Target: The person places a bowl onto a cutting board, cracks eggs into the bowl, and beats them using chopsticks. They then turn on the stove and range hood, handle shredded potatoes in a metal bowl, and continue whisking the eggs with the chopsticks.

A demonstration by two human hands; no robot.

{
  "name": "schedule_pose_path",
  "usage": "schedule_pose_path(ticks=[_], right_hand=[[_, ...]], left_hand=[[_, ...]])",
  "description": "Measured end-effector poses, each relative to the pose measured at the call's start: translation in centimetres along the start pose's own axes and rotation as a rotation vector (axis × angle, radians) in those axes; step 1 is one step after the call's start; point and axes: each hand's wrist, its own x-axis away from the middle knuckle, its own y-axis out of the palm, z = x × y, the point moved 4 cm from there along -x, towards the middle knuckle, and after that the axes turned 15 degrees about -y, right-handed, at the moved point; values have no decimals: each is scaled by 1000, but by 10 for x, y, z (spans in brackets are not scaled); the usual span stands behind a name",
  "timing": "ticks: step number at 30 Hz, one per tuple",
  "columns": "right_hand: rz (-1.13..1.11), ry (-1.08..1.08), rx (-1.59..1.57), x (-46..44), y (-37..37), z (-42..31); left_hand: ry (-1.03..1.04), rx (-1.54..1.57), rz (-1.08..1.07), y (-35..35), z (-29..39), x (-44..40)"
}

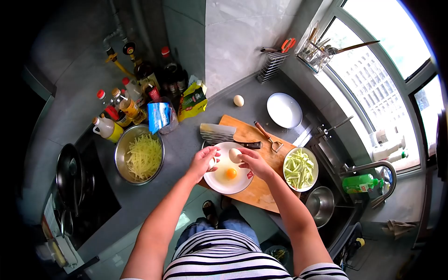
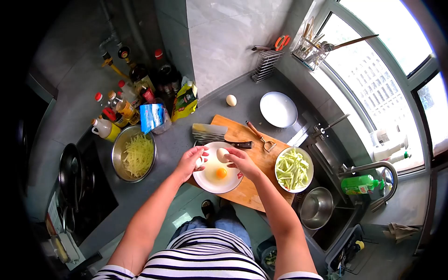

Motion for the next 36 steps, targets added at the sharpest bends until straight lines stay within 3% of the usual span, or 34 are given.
schedule_pose_path(ticks=[4,8,11,12,15,16,19,22,26,30,32,36], right_hand=[[-27,54,-324,12,-9,-7],[47,-164,159,21,-15,-28],[52,-564,956,42,-2,-72],[82,-707,1003,49,4,-79],[22,-800,1236,70,7,-74],[-47,-669,1279,73,1,-57],[-15,-566,1221,80,-10,-37],[125,-451,780,71,-12,-36],[80,-171,55,48,-9,-17],[36,-53,30,45,9,-29],[50,-27,97,47,23,-42],[21,-284,307,41,31,-40]], left_hand=[[13,-80,-59,13,1,-1],[4,-105,-75,25,2,-3],[-10,-123,-84,31,-2,-3],[-14,-125,-81,32,-2,-3],[-24,-117,-83,31,-8,-4],[-27,-112,-84,29,-10,-3],[-31,-128,-71,27,-13,-1],[0,-186,-84,26,-10,1],[200,-532,-90,44,14,24],[527,-704,-84,52,26,29],[587,-735,-31,51,31,32],[599,-727,57,46,29,32]])
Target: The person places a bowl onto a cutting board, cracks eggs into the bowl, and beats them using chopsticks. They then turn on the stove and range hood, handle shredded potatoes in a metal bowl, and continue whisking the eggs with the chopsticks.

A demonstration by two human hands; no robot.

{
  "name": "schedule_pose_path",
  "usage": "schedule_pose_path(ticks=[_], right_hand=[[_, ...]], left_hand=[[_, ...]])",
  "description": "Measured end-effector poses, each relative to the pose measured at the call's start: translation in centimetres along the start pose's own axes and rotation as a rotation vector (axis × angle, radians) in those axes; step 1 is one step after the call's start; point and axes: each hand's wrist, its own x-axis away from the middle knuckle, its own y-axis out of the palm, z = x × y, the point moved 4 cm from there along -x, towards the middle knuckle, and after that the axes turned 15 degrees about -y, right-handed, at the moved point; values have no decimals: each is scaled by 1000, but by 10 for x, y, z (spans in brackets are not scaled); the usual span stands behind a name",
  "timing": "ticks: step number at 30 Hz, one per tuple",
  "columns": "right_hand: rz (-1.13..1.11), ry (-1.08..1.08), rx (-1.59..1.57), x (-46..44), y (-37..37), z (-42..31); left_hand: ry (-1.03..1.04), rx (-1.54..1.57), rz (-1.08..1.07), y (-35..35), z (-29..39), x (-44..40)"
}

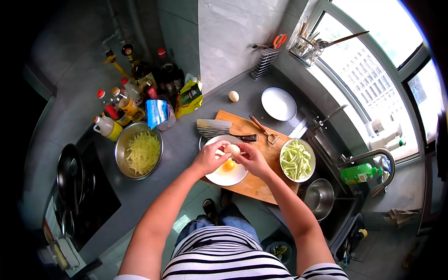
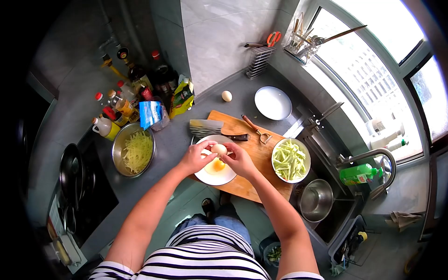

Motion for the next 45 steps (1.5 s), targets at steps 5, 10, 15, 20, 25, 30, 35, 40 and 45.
schedule_pose_path(ticks=[5,10,15,20,25,30,35,40,45], right_hand=[[-10,-59,355,-5,4,0],[10,-129,462,-10,10,-7],[-59,-166,537,-9,9,-8],[-116,-254,611,-9,1,-4],[-140,-298,787,-13,-10,-48],[29,-80,-70,-20,-18,-51],[-136,-107,884,-10,-18,-10],[5,-260,191,-28,9,2],[-140,-269,256,-55,14,5]], left_hand=[[74,-235,76,3,1,3],[41,-272,80,5,2,3],[118,-358,174,4,-7,1],[205,-296,173,-6,-7,2],[154,-241,218,-36,9,0],[-293,438,-81,-42,-8,-3],[-508,653,-213,-24,-36,6],[-746,873,-334,-4,-43,5],[-736,870,-314,4,-34,-22]])
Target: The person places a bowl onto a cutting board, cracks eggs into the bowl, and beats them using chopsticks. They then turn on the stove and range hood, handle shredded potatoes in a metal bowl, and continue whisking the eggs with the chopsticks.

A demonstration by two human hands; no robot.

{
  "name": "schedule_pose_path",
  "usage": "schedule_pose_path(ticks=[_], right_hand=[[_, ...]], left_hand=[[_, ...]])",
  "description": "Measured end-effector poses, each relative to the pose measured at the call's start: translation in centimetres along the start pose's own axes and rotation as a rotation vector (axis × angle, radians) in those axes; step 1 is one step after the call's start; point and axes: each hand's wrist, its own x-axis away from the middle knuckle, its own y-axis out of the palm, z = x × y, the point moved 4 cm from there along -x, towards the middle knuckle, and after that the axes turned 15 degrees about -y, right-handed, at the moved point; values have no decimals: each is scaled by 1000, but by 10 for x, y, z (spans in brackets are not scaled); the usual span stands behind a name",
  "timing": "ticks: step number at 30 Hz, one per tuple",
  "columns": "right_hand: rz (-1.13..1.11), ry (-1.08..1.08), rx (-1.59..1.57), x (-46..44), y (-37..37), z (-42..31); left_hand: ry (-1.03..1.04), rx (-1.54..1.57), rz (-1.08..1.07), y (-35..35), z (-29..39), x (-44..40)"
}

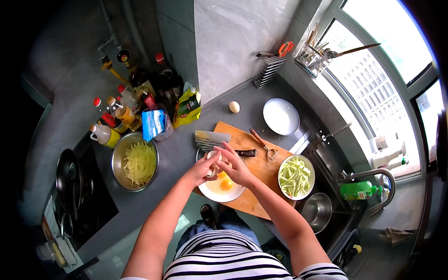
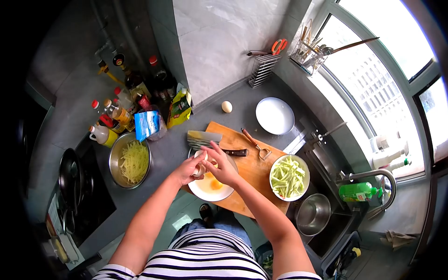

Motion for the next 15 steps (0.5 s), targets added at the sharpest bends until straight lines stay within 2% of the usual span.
schedule_pose_path(ticks=[3,4,6,8,10,15], right_hand=[[109,227,-219,-14,-16,56],[43,274,-66,-23,-29,75],[25,91,327,-48,-54,95],[-58,200,633,-70,-66,120],[-113,297,689,-96,-75,143],[-134,296,725,-140,-83,177]], left_hand=[[19,70,75,-11,15,-19],[37,80,93,-14,20,-22],[72,101,130,-19,29,-27],[83,83,148,-21,35,-31],[87,49,174,-20,41,-31],[91,87,188,-26,42,-34]])
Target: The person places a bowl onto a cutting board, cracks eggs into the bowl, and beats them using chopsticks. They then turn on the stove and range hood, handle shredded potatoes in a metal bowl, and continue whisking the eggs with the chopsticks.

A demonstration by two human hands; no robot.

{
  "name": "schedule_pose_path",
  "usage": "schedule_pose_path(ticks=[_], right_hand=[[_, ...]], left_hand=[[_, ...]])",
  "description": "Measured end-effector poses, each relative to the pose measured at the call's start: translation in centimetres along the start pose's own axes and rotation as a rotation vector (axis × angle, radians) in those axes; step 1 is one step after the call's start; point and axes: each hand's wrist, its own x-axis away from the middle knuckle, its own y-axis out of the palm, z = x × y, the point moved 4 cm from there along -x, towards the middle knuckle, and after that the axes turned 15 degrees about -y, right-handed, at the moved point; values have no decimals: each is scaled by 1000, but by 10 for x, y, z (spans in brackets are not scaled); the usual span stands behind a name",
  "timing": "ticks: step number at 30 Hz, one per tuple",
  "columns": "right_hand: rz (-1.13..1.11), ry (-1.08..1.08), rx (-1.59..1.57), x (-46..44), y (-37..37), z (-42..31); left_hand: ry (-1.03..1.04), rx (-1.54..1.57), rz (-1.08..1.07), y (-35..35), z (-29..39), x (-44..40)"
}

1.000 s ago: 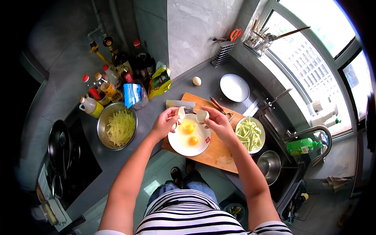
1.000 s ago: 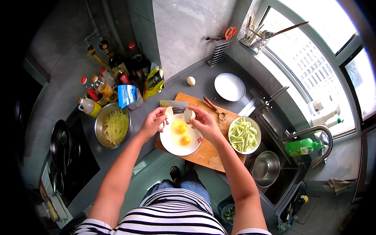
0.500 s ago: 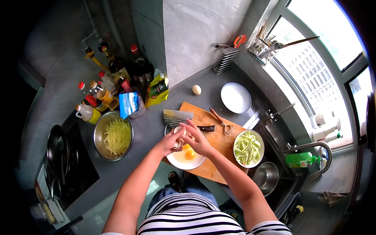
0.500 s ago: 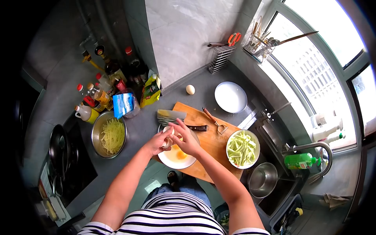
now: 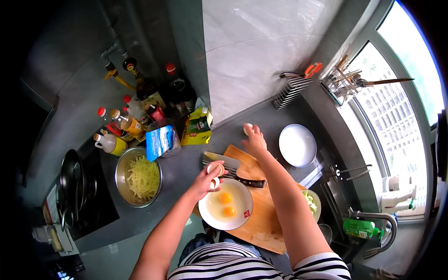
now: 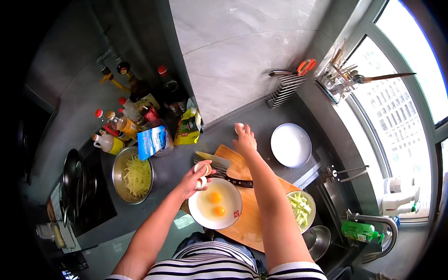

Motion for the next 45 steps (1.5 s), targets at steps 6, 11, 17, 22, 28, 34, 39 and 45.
schedule_pose_path(ticks=[6,11,17,22,28,34,39,45], right_hand=[[73,-33,-119,16,6,-11],[257,-304,-465,104,-27,-63],[262,-340,-274,230,-71,-113],[56,-316,-107,282,-34,-113],[209,-20,-804,278,-20,-114],[60,271,-1591,260,-11,-140],[35,288,-1519,253,-13,-162],[15,288,-1568,251,-18,-165]], left_hand=[[-9,38,31,0,-10,0],[45,20,-16,-1,-26,12],[57,135,-100,-21,-51,32],[74,92,-85,-32,-69,52],[66,18,-105,-34,-76,83],[114,-176,-89,-18,-68,85],[302,-521,175,1,-52,88],[99,-319,-34,-1,-48,87]])
